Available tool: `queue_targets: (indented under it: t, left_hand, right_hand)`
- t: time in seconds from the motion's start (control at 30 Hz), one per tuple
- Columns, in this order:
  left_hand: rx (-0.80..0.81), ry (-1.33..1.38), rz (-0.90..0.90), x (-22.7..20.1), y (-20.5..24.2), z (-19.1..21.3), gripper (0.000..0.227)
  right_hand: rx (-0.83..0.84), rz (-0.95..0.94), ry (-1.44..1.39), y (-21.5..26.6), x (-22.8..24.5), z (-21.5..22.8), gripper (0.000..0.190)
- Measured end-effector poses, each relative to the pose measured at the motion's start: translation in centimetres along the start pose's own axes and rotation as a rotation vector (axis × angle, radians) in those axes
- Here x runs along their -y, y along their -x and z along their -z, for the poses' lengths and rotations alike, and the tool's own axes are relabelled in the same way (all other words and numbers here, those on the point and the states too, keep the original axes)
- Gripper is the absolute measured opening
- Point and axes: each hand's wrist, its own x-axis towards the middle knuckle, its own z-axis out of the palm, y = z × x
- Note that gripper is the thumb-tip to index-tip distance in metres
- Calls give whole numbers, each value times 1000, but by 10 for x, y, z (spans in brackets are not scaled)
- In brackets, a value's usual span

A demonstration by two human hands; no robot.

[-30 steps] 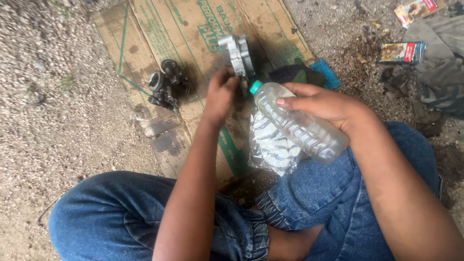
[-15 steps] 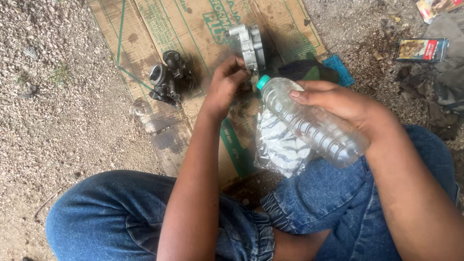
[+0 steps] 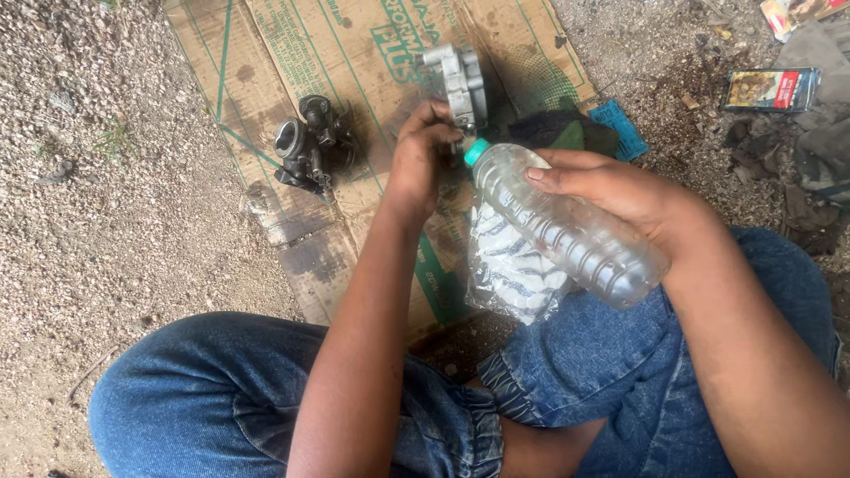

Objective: The person cleans motorcycle carburetor components by hand using a green cloth and liquid from a plastic bottle.

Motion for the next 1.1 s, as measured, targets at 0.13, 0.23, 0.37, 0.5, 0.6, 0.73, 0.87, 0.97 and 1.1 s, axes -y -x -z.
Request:
queue_targets:
  t: [0.13, 0.23, 0.37, 0.5, 0.6, 0.73, 0.87, 0.97, 1.1]
  left_hand:
    - [-185, 43, 10, 7, -6, -5, 17]
    - [-200, 58, 3, 5, 0, -7, 20]
    - [-160, 112, 21, -1, 4, -15, 16]
    - [-125, 57, 34, -10, 12, -20, 7]
    - [-136, 37, 17, -14, 16, -24, 6]
    - [-137, 0, -28, -11, 15, -22, 9]
    - [-120, -5, -74, 0, 9, -14, 12]
    - [-118, -31, -80, 1, 9, -13, 12]
    - [-120, -129, -117, -4, 13, -19, 10]
  right_hand:
    - [42, 15, -16, 1, 2, -1, 65]
    - [48, 16, -28, 1, 2, -2, 65]
    - [2, -6, -21, 3, 4, -4, 64]
    - [-10, -45, -3, 5, 5, -2, 64]
    - [21, -18, -27, 4, 3, 0, 63]
    - [38, 17, -33, 4, 1, 3, 63]
    - [65, 31, -33, 4, 1, 4, 63]
    - [11, 27, 2, 5, 2, 3, 61]
    - [12, 27, 27, 4, 3, 2, 62]
